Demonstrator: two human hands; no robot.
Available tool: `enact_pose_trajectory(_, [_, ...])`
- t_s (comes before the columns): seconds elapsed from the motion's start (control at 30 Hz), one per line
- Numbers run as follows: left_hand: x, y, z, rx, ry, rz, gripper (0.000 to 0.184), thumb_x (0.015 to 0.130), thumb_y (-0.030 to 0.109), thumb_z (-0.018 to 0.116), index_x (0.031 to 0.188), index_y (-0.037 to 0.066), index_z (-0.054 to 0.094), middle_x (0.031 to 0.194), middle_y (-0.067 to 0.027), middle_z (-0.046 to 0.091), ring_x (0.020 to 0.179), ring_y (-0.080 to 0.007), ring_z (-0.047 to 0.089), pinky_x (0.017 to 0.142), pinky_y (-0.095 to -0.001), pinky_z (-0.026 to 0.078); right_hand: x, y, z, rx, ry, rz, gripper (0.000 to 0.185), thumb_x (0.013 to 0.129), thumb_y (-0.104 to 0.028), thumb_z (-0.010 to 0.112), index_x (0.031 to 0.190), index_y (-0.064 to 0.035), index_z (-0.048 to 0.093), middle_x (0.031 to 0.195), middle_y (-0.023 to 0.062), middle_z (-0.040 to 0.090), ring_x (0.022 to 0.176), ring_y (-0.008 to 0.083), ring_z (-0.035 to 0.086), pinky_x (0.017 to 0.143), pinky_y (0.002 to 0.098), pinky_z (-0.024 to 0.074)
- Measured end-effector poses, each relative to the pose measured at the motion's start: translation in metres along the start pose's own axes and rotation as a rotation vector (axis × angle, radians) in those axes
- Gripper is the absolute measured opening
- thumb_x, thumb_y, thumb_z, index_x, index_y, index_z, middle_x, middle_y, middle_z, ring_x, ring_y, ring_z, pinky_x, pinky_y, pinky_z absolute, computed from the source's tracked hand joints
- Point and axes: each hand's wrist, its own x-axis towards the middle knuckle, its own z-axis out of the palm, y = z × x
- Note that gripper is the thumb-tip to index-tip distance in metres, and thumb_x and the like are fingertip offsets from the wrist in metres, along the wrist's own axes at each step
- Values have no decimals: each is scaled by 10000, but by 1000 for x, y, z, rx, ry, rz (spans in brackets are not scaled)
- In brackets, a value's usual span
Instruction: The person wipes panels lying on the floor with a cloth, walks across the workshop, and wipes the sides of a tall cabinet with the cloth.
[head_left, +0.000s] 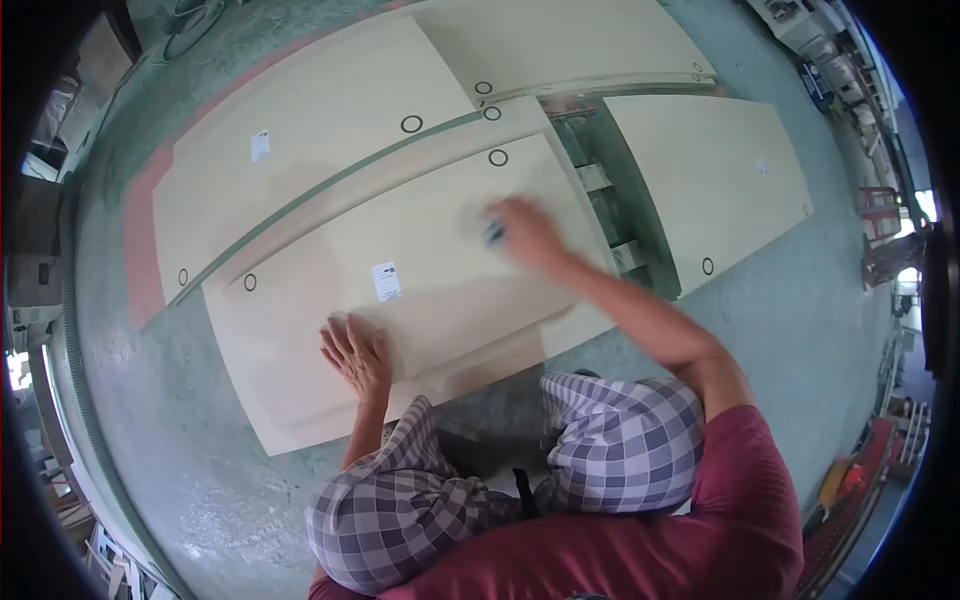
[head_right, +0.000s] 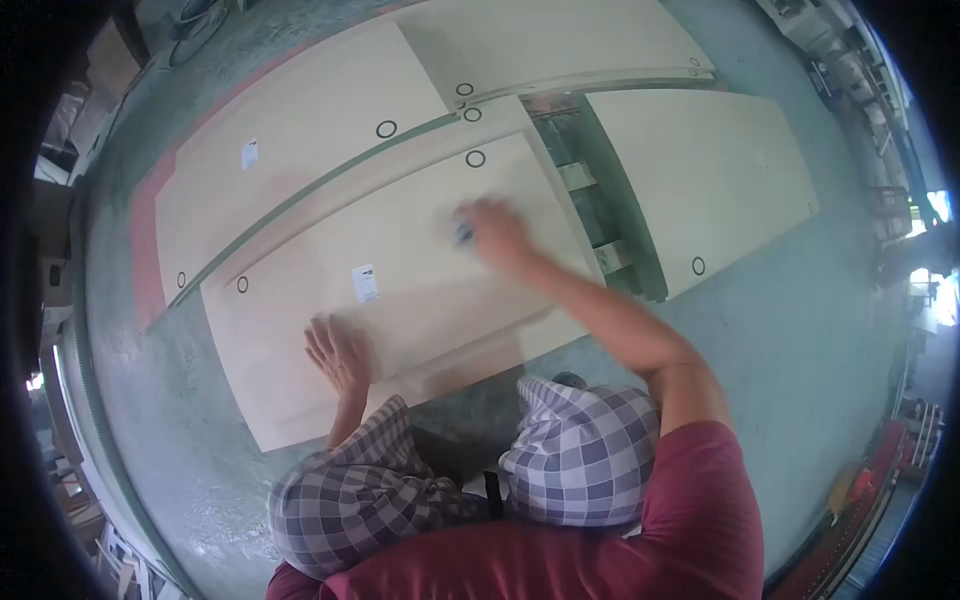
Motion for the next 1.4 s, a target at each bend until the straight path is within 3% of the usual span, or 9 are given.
enact_pose_trajectory(0.03, [-4, 3, 2, -20, 7, -11, 585, 829, 386, 477, 1306, 90, 313, 1387, -185, 201, 1283, -389, 136, 1017, -544, 83, -6, 4, -2, -10, -11, 13, 394, 683, -197, 622, 1067, -147, 553, 1104, 99, 502, 1109, 248, 446, 852, 501, 363])
enact_pose_trajectory(0.1, [19, -11, -7, 24, 70, 8, 571, 831, 380, 474, 1300, 90, 326, 1380, -190, 214, 1280, -391, 143, 1018, -541, 88, -16, -22, 27, -163, -70, -443, 507, 704, -239, 622, 1186, -255, 467, 1307, 64, 307, 1249, 296, 239, 943, 616, 204])
enact_pose_trajectory(0.2, [7, 3, -4, 10, 29, -22, 557, 835, 376, 460, 1296, 90, 334, 1373, -192, 229, 1278, -393, 149, 1021, -533, 93, -33, -4, 21, -76, 1, -416, 456, 720, -231, 610, 1158, -266, 488, 1316, 57, 309, 1267, 284, 210, 971, 609, 165])
enact_pose_trajectory(0.57, [7, -1, -3, 2, 1, -25, 556, 843, 380, 445, 1306, 97, 319, 1382, -190, 213, 1284, -389, 133, 1024, -526, 87, -10, 88, -67, -167, 254, 370, 382, 738, -151, 544, 1105, -247, 499, 1134, 77, 427, 1061, 306, 446, 838, 492, 402])
enact_pose_trajectory(0.73, [7, 0, -3, 6, -9, -14, 561, 840, 357, 462, 1313, 100, 308, 1383, -192, 209, 1285, -390, 131, 1024, -526, 93, -74, 9, -10, 59, -5, -134, 417, 736, -142, 542, 1130, -259, 473, 1191, 89, 408, 1090, 297, 436, 863, 475, 392])
enact_pose_trajectory(0.83, [6, -9, -5, -26, -7, 7, 563, 839, 340, 470, 1319, 98, 300, 1385, -198, 202, 1284, -388, 139, 1022, -524, 103, -99, 9, 5, -287, 43, -353, 438, 714, -120, 550, 1123, -259, 483, 1198, 77, 405, 1095, 281, 432, 881, 481, 369])
enact_pose_trajectory(1.0, [-22, -57, -16, 27, -19, -78, 569, 844, 338, 472, 1326, 93, 293, 1386, -209, 190, 1282, -384, 152, 1020, -515, 117, -90, 94, -10, -437, 392, 152, 422, 687, -76, 557, 1097, -168, 521, 1064, 90, 502, 984, 294, 496, 795, 435, 416])
enact_pose_trajectory(1.17, [-36, -140, -20, 54, 90, -460, 604, 853, 408, 441, 1335, 86, 270, 1369, -219, 227, 1272, -387, 173, 1012, -516, 138, -78, 130, -44, -168, 152, 608, 523, 774, -254, 541, 1232, -65, 375, 1129, 208, 484, 1053, 364, 463, 866, 434, 392])
enact_pose_trajectory(1.4, [15, -176, -48, 3, 132, -739, 455, 842, 400, 457, 1148, 64, 475, 1124, -192, 470, 1051, -382, 411, 881, -451, 349, -66, 143, -50, -225, 56, 713, 613, 784, -394, 522, 1234, -9, 367, 1143, 251, 473, 1056, 392, 463, 874, 431, 386])
